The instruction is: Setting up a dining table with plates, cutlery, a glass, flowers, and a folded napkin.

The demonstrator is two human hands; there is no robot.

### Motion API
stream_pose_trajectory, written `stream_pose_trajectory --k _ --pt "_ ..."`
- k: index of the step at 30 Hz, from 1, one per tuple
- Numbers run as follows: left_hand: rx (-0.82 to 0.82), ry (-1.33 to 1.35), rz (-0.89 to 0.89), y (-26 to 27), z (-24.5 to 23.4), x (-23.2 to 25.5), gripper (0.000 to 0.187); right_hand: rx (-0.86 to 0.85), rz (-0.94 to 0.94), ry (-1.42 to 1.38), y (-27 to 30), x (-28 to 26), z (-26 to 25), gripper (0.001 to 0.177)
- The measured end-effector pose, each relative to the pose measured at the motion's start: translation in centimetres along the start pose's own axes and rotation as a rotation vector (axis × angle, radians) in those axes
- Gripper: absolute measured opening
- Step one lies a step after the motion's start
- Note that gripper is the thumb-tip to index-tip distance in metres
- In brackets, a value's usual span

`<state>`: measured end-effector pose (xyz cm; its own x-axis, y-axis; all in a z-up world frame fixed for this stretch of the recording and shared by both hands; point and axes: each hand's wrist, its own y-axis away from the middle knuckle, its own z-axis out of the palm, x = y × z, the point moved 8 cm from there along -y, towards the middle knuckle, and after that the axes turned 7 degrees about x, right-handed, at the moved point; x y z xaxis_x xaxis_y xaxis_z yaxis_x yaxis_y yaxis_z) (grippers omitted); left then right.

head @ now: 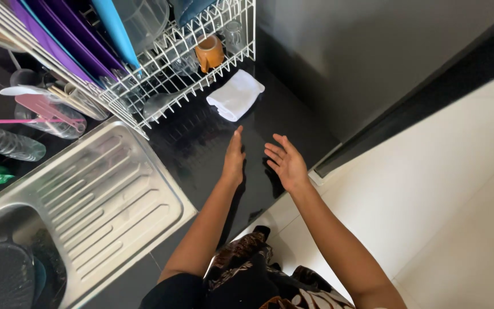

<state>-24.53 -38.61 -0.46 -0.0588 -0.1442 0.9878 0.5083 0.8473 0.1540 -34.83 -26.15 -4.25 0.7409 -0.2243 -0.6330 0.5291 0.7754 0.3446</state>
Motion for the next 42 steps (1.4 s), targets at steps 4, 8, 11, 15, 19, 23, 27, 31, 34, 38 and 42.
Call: stream_pose_trajectory --k 4,8,11,15,19,23,27,31,34,38,42 --pt "0.032 -0.032 -0.014 -3.0 0.3 1.5 0.081 0.037 0.018 -0.007 -4.1 0.0 1.0 0.061" --pt "0.112 -0.146 0.095 -6.1 -0.4 1.3 0.073 0.076 0.016 0.013 -7.0 0.2 1.6 0.059" --pt "0.133 -0.147 0.153 -8.5 -1.1 -0.6 0.069 0.087 0.010 0.036 -8.5 0.2 2.1 0.059" --pt "0.175 -0.101 -0.077 -7.5 -1.1 -1.0 0.067 0.148 0.012 0.128 -9.0 -0.6 2.8 0.059" --pt "0.135 -0.112 -0.098 -5.7 -0.9 -1.1 0.065 0.190 -0.008 0.171 -10.0 -0.5 2.7 0.059" --pt "0.008 -0.173 -0.047 -3.1 -0.5 -0.5 0.061 0.268 -0.082 0.285 -9.6 -1.5 2.9 0.061" --pt "-0.093 -0.086 -0.053 -1.5 -0.7 -1.6 0.060 0.303 -0.109 0.274 -10.2 -1.1 2.3 0.072" --pt "-0.089 -0.071 -0.044 -0.8 -1.4 -2.2 0.056 0.338 -0.132 0.246 -9.7 -1.8 2.4 0.083" --pt "0.073 -0.026 0.030 -1.5 -3.4 -2.9 0.045 0.374 -0.142 0.271 -9.7 -1.9 1.9 0.094" --pt "0.314 -0.190 0.209 -1.6 -5.1 0.7 0.029 0.333 -0.137 0.184 -10.4 -0.9 1.2 0.071" --pt "0.335 -0.469 0.613 -2.2 -4.2 4.3 0.021 0.302 -0.127 0.154 -11.3 0.3 0.2 0.044"
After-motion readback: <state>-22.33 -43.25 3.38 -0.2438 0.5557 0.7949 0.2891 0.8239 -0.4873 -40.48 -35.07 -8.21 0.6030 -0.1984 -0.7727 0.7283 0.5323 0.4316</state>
